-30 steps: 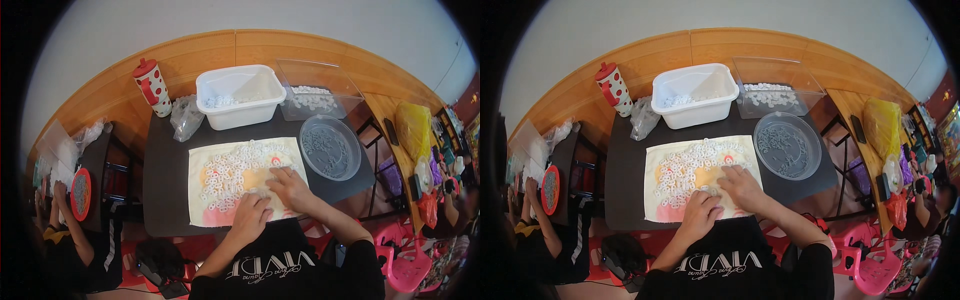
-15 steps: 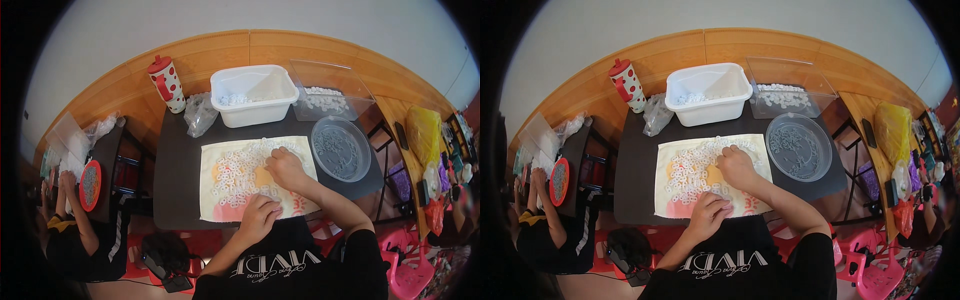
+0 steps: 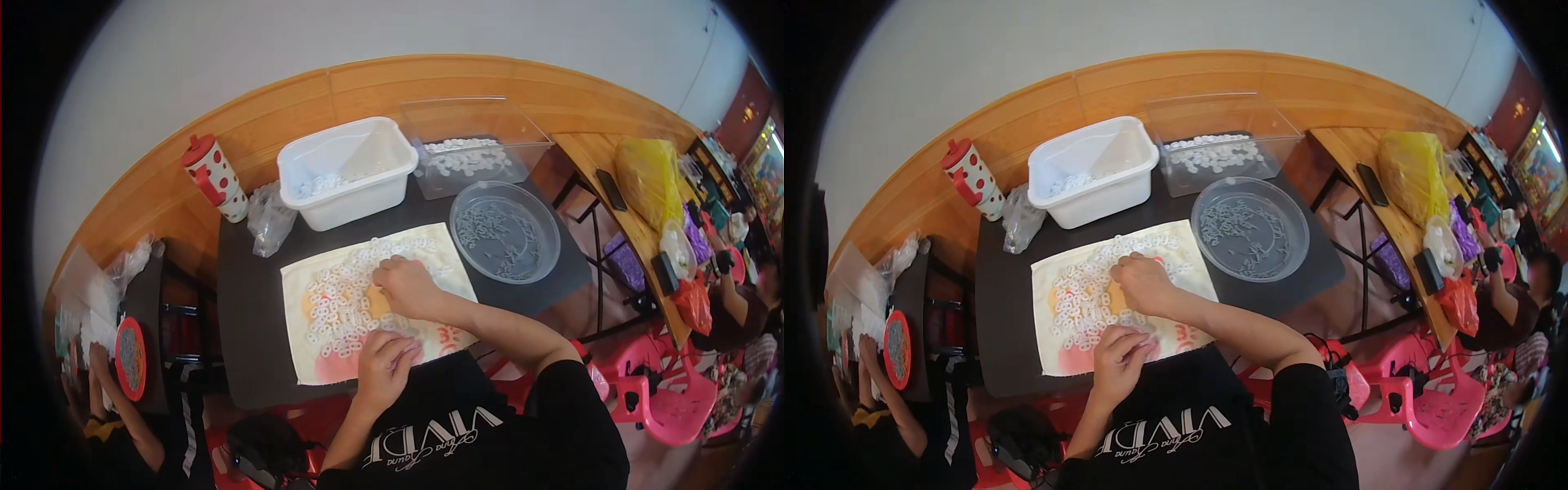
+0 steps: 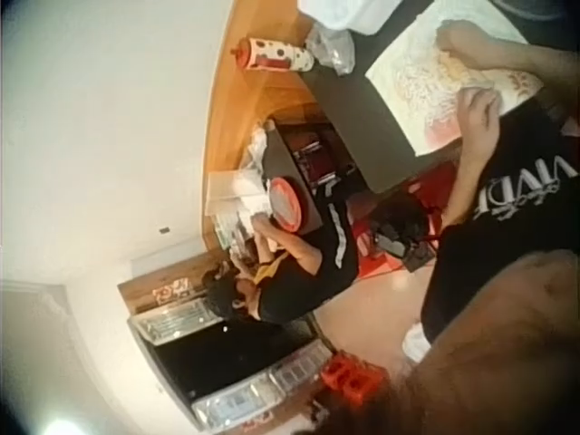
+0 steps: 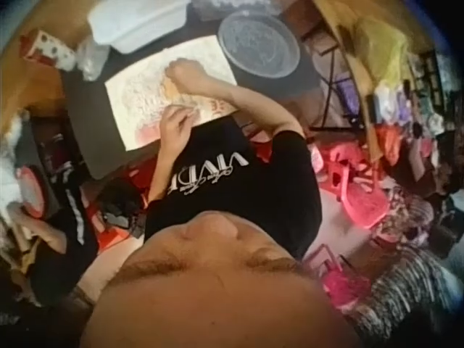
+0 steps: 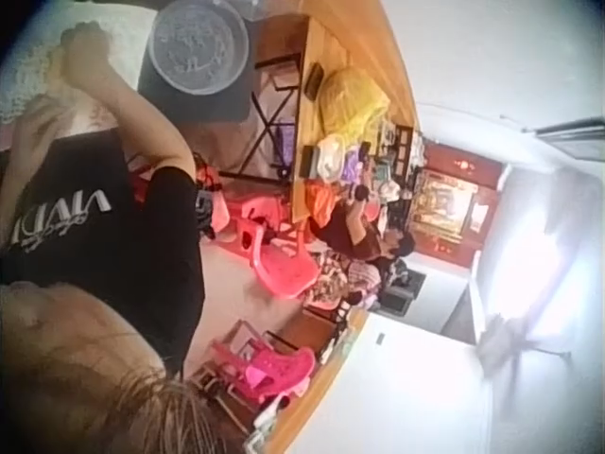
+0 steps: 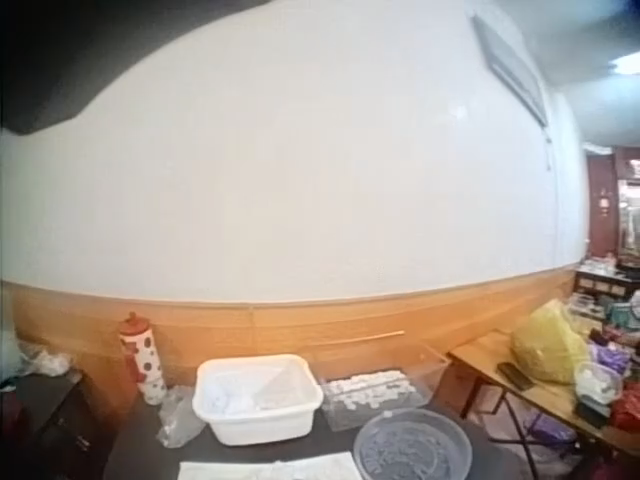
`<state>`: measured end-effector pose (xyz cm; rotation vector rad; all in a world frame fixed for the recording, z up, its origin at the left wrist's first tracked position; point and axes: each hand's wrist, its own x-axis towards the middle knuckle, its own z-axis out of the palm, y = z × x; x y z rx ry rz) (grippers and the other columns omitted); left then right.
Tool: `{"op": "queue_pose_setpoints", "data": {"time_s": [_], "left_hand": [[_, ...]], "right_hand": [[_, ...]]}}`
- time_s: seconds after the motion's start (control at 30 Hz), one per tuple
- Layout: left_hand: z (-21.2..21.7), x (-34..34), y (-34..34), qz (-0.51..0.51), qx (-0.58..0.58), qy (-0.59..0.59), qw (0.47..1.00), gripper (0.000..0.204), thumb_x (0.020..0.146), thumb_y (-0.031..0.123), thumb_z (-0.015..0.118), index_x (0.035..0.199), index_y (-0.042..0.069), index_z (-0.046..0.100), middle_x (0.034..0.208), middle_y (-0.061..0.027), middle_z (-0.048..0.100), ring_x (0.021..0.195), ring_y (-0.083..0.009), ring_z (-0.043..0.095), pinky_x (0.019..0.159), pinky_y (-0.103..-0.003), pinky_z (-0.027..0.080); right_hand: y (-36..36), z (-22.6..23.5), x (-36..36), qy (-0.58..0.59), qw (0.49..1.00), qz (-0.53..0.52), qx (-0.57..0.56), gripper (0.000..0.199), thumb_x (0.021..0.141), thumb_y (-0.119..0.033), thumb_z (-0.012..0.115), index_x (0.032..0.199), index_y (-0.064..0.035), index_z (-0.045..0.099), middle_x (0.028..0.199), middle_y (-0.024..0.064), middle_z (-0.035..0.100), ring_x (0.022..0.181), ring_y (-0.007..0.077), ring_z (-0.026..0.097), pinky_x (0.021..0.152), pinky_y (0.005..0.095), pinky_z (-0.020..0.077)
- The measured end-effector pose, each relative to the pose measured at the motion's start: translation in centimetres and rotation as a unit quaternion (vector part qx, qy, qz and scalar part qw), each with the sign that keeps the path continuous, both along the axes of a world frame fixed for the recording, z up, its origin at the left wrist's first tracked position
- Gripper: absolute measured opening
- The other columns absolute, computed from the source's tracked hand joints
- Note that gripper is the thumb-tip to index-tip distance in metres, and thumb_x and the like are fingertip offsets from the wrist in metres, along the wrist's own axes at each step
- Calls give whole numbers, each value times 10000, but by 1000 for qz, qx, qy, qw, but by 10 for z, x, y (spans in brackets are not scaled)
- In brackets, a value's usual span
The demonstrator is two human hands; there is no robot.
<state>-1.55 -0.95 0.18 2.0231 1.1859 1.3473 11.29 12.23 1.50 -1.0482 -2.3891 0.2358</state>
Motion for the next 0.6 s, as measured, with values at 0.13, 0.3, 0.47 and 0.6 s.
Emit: {"op": "queue_pose_setpoints", "data": {"time_s": [0.13,0.3,0.47,0.6], "left_hand": [[0,-2,-2,54,-36,-66,996,131,828,-17,719,957,-27,705,854,-90,645,810,-192,638,647,-292,497],[6,-1,5,80,-150,-290,942,115,906,-7,673,1009,-59,681,905,-70,648,741,-103,608,606,-232,479],[-1,8,11,-41,-169,-295,940,148,904,-72,636,1047,-65,672,883,-72,642,704,-112,618,605,-219,501],[-4,12,5,-29,-210,-356,910,175,888,-98,632,1048,-50,685,876,-72,633,703,-123,620,613,-221,513]], "right_hand": [[-13,9,13,80,993,74,-50,116,739,-70,691,836,-50,630,856,122,606,864,339,606,729,444,483],[-56,24,35,181,967,179,-10,166,717,-107,720,840,-53,623,824,101,531,843,319,568,727,437,476],[-48,32,77,198,960,200,-13,163,732,-71,701,888,-50,656,861,117,586,860,334,587,715,434,484],[8,27,165,143,977,-122,97,77,773,-74,650,837,-34,664,852,174,677,838,396,642,730,470,519]]}}
